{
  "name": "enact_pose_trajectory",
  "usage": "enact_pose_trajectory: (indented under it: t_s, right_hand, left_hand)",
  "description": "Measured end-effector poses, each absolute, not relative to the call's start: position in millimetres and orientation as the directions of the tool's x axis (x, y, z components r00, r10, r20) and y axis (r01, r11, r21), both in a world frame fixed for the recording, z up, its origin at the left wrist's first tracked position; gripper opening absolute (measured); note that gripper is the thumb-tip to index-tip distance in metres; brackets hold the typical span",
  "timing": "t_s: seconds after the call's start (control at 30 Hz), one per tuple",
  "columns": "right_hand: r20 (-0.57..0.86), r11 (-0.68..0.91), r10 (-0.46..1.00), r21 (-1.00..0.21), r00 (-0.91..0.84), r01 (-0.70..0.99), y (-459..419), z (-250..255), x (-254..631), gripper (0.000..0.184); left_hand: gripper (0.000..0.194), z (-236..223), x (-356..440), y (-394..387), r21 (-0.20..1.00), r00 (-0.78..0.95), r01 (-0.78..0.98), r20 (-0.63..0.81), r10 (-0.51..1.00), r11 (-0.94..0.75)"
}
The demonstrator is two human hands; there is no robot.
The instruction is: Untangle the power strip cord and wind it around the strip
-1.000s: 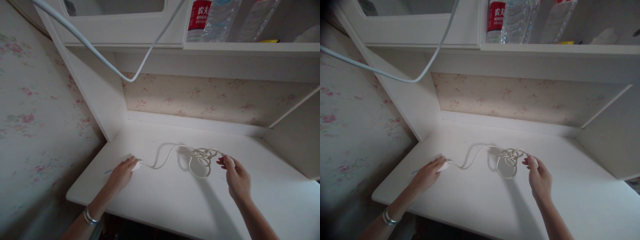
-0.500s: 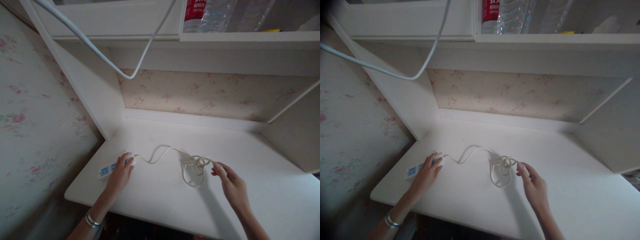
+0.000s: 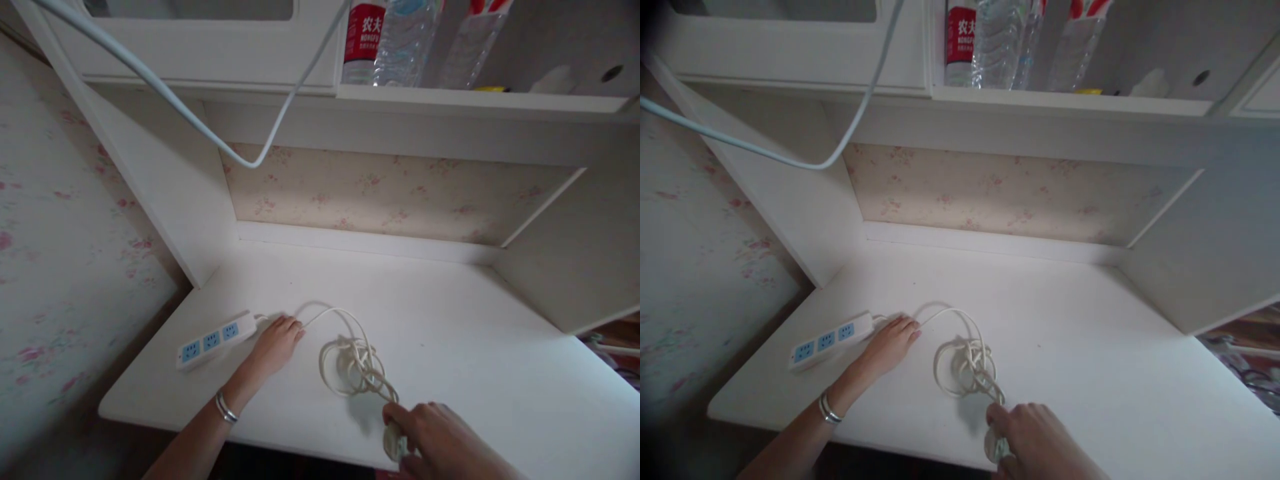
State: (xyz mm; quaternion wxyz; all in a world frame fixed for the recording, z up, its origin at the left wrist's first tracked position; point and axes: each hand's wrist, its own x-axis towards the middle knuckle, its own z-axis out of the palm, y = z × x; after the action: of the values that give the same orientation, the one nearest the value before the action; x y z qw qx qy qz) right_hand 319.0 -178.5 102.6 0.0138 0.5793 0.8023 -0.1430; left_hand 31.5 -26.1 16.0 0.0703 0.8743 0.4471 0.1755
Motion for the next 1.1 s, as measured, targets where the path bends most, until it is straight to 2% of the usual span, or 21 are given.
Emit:
enact_pose_trajectory:
  t_s: [0.07, 0.13, 0.2, 0.33, 0.47, 0.63, 0.77, 0.87, 0.93, 1.1]
  right_hand:
    - [-0.207, 0.322, 0.919, -0.093, -0.334, 0.942, -184.8, 84.1, 313.6, 0.028]
    - [-0.15, 0.335, 0.93, -0.024, -0.335, 0.942, -186.5, 68.2, 311.4, 0.025]
    - [-0.056, 0.342, 0.938, -0.022, -0.343, 0.939, -183.9, 59.6, 312.5, 0.02]
    - [0.104, 0.373, 0.925, -0.063, -0.365, 0.926, -169.7, 62.2, 314.1, 0.013]
    - [0.074, 0.324, 0.946, -0.2, -0.315, 0.925, -155.6, 66.2, 294.9, 0.024]
    - [-0.005, 0.146, 0.987, -0.384, -0.16, 0.912, -142.3, 57.3, 258.7, 0.035]
    - [-0.076, 0.075, 0.989, -0.489, -0.128, 0.869, -135.2, 54.5, 254.4, 0.028]
    - [-0.109, 0.089, 0.979, -0.543, -0.175, 0.835, -137.0, 57.8, 259.0, 0.014]
    - [-0.098, 0.114, 0.974, -0.57, -0.205, 0.814, -139.6, 60.5, 259.1, 0.003]
    - [-0.038, 0.142, 0.975, -0.645, -0.218, 0.75, -134.9, 60.3, 239.7, 0.004]
  left_hand:
    - [0.026, 19.2, 27.4, -24.4, 0.293, 0.56, 0.744, 0.219, 0.799, -0.601]
    - [0.023, 21.6, 20.5, -22.8, 0.309, 0.568, 0.737, 0.2, 0.799, -0.601]
    - [0.02, 22.5, 10.6, -20.2, 0.295, 0.565, 0.748, 0.188, 0.803, -0.595]
    - [0.015, 21.9, -9.5, -15.4, 0.194, 0.558, 0.793, 0.15, 0.816, -0.578]
    - [0.022, 21.7, -9.2, -20.6, 0.147, 0.524, 0.832, 0.102, 0.845, -0.534]
    - [0.021, 23.6, -2.2, -27.6, 0.194, 0.557, 0.798, 0.126, 0.821, -0.571]
    - [0.013, 26.2, -21.5, -20.0, 0.145, 0.552, 0.82, 0.058, 0.832, -0.554]
    - [0.014, 25.4, -32.5, -16.2, 0.075, 0.552, 0.831, 0.015, 0.834, -0.551]
    - [0.018, 23.3, -31.8, -17.5, 0.024, 0.526, 0.85, 0.024, 0.85, -0.527]
    - [0.029, 17.2, -9.6, -28.4, -0.116, 0.376, 0.924, 0.117, 0.919, -0.363]
